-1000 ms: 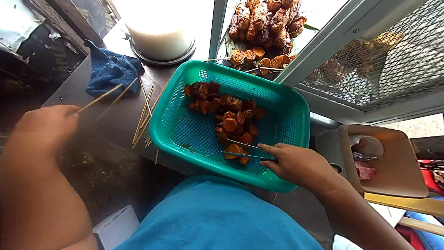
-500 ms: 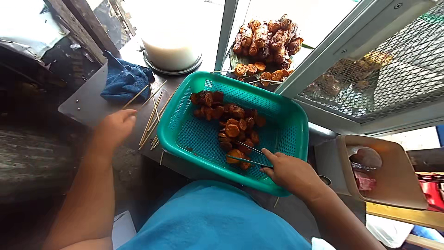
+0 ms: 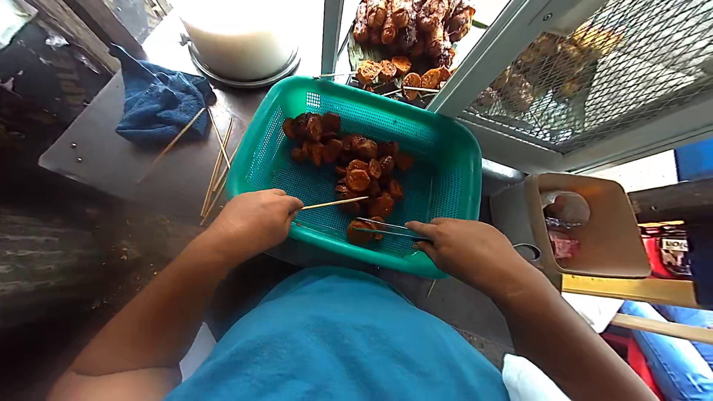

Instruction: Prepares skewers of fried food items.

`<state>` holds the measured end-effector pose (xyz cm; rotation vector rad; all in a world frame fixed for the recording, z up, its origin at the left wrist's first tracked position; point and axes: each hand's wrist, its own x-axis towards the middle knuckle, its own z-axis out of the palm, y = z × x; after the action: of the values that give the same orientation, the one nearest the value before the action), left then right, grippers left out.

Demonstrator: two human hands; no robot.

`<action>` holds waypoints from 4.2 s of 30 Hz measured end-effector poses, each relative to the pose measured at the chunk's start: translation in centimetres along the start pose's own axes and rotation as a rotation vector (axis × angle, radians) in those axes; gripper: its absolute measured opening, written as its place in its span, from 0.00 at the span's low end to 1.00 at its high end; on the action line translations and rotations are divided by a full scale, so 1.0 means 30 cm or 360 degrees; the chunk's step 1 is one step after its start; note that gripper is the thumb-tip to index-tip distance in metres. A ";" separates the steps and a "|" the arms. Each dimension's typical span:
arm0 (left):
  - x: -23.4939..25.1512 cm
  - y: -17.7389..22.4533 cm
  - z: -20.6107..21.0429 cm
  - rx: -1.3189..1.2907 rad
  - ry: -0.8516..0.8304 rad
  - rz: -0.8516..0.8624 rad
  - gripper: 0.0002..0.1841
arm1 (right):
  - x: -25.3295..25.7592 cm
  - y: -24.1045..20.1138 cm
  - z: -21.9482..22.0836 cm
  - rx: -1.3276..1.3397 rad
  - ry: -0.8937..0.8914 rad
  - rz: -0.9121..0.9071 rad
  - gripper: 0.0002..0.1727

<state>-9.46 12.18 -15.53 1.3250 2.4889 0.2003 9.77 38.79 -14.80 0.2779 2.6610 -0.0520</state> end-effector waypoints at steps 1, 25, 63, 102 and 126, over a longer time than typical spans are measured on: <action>0.004 0.007 -0.003 0.0066 -0.0037 -0.0002 0.13 | -0.016 0.010 0.014 -0.0017 0.0103 -0.0054 0.18; 0.016 -0.086 -0.091 0.0020 0.0181 -0.0108 0.13 | 0.104 0.097 0.009 -0.0039 0.0747 -0.0086 0.29; 0.026 -0.055 -0.038 0.0002 -0.0002 -0.0079 0.15 | 0.134 0.115 -0.027 0.0206 0.0131 0.0021 0.28; 0.024 0.007 -0.013 0.0143 -0.0184 -0.0326 0.15 | 0.127 0.087 0.011 0.0743 -0.0155 0.0026 0.23; -0.020 -0.030 -0.005 0.0081 0.0030 -0.0244 0.14 | 0.082 0.005 -0.042 0.0340 -0.0047 -0.0009 0.29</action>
<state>-9.88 11.17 -15.51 1.1493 2.6135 0.1158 7.10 39.50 -14.77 0.3351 2.6286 -0.3406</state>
